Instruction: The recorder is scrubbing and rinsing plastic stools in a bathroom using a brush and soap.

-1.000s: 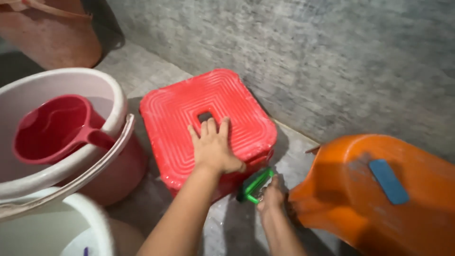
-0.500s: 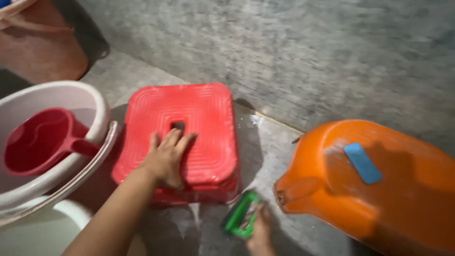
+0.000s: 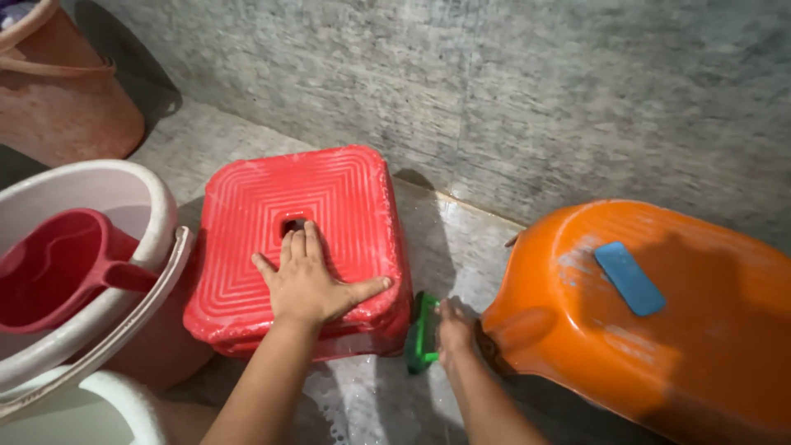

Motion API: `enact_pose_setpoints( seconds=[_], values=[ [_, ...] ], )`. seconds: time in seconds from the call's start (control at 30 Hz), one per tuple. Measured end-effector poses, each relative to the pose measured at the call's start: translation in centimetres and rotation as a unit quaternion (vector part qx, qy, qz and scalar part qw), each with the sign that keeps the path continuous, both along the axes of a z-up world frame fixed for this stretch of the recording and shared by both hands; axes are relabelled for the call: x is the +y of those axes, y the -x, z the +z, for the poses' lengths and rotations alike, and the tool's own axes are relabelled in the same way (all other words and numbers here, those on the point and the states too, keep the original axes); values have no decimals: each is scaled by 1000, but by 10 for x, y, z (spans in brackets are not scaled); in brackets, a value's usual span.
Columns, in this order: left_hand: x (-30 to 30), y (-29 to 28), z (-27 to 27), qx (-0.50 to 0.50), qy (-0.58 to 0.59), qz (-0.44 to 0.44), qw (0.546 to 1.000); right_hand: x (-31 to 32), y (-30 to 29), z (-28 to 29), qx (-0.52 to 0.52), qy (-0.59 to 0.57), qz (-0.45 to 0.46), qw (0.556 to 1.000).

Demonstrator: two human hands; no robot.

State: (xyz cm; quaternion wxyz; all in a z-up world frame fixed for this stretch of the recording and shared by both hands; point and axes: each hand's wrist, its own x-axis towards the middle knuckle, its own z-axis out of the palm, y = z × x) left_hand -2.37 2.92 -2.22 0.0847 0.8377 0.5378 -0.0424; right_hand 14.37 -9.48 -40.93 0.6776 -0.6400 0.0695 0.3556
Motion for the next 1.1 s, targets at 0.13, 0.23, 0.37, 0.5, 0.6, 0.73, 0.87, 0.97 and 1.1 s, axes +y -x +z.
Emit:
enact_pose_setpoints(
  seconds=[0.13, 0.23, 0.37, 0.5, 0.6, 0.73, 0.87, 0.97, 1.1],
  values=[
    [2, 0, -3, -22, -14, -7, 1000, -30, 55, 34, 42, 21, -19, 999],
    [3, 5, -9, -36, -24, -36, 998, -51, 78, 90, 57, 33, -22, 998],
    [-9, 23, -9, -12, -30, -79, 996, -48, 49, 192, -657, -11, 46, 753],
    [-9, 23, -4, -20, -38, -84, 996, -27, 49, 239, -257, -43, 22, 965],
    [-13, 20, -3, -3, -30, -82, 996, -22, 45, 69, -378, 108, 46, 918],
    [-18, 16, 2, 25, -24, -88, 996, -35, 38, 26, -288, 128, 59, 947],
    [-15, 15, -11, 26, -24, -73, 997, -29, 48, 241, -142, 67, 40, 987],
    [-14, 11, -13, -2, -43, -68, 997, -21, 50, 215, -324, -25, 29, 945],
    [-25, 2, 6, 73, -1, -61, 995, -42, 40, 8, -332, 151, 58, 929]
  ],
)
